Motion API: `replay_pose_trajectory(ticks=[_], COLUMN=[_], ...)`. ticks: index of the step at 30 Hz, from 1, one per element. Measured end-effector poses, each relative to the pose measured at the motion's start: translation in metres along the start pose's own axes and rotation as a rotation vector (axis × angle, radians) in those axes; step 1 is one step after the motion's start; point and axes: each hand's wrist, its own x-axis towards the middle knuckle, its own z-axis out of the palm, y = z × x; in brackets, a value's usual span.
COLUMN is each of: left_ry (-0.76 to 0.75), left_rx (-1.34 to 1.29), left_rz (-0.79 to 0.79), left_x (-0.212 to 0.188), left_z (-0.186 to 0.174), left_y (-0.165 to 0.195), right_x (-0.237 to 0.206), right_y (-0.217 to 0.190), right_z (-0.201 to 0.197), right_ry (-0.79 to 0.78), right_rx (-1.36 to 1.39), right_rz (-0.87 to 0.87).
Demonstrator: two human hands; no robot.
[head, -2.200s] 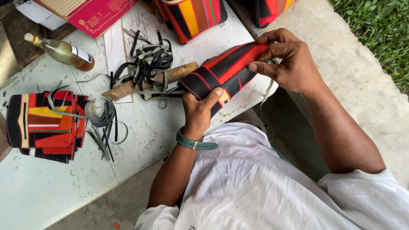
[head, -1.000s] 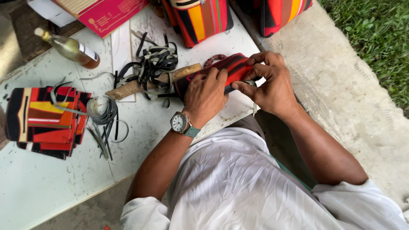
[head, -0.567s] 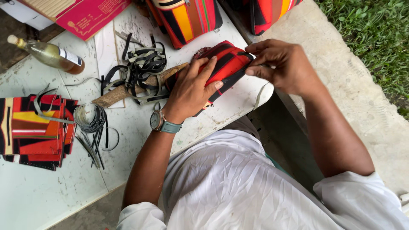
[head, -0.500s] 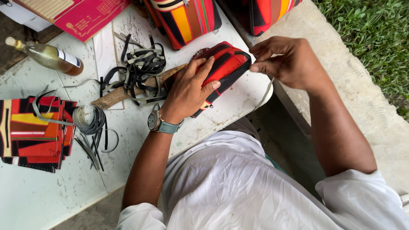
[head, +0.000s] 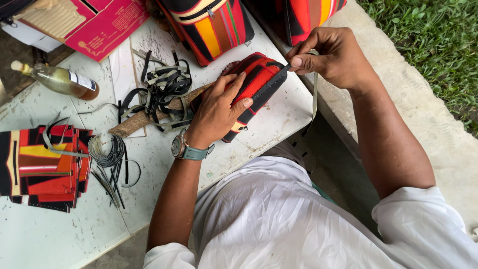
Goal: The person turns colorful fabric-and-leather pouches right side out by hand, trims excess material from a bag edge with scissors, inserts a wooden stick into a pouch to push out and shape it, and handles leather straps on the work table while working through the bags one at a time.
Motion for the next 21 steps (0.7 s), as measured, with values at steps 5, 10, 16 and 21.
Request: replay_pose_trajectory(ticks=[5,10,16,21], left_ry=[0.006,-0.013,-0.014,-0.003], left_rx=[-0.006,-0.009,-0.012,-0.011], left_rz=[0.007,-0.008,-0.011,-0.004], left_x=[0.000,0.000,0.001,0.000], left_z=[0.001,0.000,-0.001,0.000], left_y=[-0.001,-0.001,-0.001,-0.003], right_x=[-0.001,0.002,0.003,0.008], right_y=[0.002,0.001,0.005,0.021], right_z=[-0.002,-0.001,-0.006,-0.003], right_ry=[-0.023,-0.006,-0.008,0.043], right_rx=[0.003,-0.018,-0.022,0.019], right_rz=[-0.038,-0.018,-0.032,-0.003])
